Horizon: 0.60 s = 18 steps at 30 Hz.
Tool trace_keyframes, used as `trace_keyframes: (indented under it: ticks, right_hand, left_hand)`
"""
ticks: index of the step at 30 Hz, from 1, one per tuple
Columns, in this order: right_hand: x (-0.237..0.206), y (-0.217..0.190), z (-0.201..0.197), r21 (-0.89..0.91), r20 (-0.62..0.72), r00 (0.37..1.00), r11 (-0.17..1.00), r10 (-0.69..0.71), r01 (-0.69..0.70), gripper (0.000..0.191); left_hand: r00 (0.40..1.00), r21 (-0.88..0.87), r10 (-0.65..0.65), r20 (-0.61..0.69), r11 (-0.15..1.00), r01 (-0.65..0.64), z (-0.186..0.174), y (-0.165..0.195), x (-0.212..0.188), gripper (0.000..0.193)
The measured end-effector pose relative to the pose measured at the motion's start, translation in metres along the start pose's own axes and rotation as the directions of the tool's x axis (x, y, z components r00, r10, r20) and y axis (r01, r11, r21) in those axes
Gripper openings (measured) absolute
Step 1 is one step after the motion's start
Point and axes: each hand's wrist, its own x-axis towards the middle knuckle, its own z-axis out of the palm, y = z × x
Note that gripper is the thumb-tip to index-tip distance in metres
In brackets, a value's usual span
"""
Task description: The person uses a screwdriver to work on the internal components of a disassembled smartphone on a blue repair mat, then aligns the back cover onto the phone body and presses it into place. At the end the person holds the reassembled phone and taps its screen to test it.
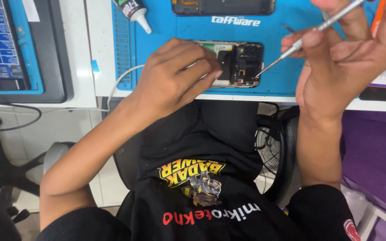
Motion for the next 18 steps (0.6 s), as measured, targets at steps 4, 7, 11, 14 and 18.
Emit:
trace_keyframes:
  ticks: [4,7,11,14,18]
  right_hand:
    - [0.008,-0.01,0.005,0.05,0.001,1.0,0.999,-0.018,0.018,0.065]
    - [0.014,-0.015,0.009,0.044,0.033,0.998,0.998,-0.055,0.053,0.048]
    - [0.021,-0.022,0.014,0.02,0.049,0.997,0.998,-0.068,0.067,0.04]
    - [0.025,-0.023,0.018,-0.012,0.041,0.996,0.997,-0.077,0.078,0.037]
    - [0.037,-0.016,0.024,-0.08,0.102,0.979,0.979,-0.177,0.186,0.047]
  left_hand:
    - [1.0,-0.011,-0.008,-0.01,1.0,0.008,0.0,0.004,0.001,0.013]
    - [1.0,-0.022,-0.023,-0.006,0.999,0.023,-0.001,0.005,0.002,0.015]
    - [0.999,-0.034,-0.033,-0.016,0.999,0.032,-0.001,0.009,0.004,0.014]
    - [0.999,-0.037,-0.04,-0.016,0.999,0.039,-0.002,0.01,0.004,0.014]
    - [0.996,-0.04,-0.086,-0.037,0.996,0.084,-0.004,0.012,0.008,0.014]
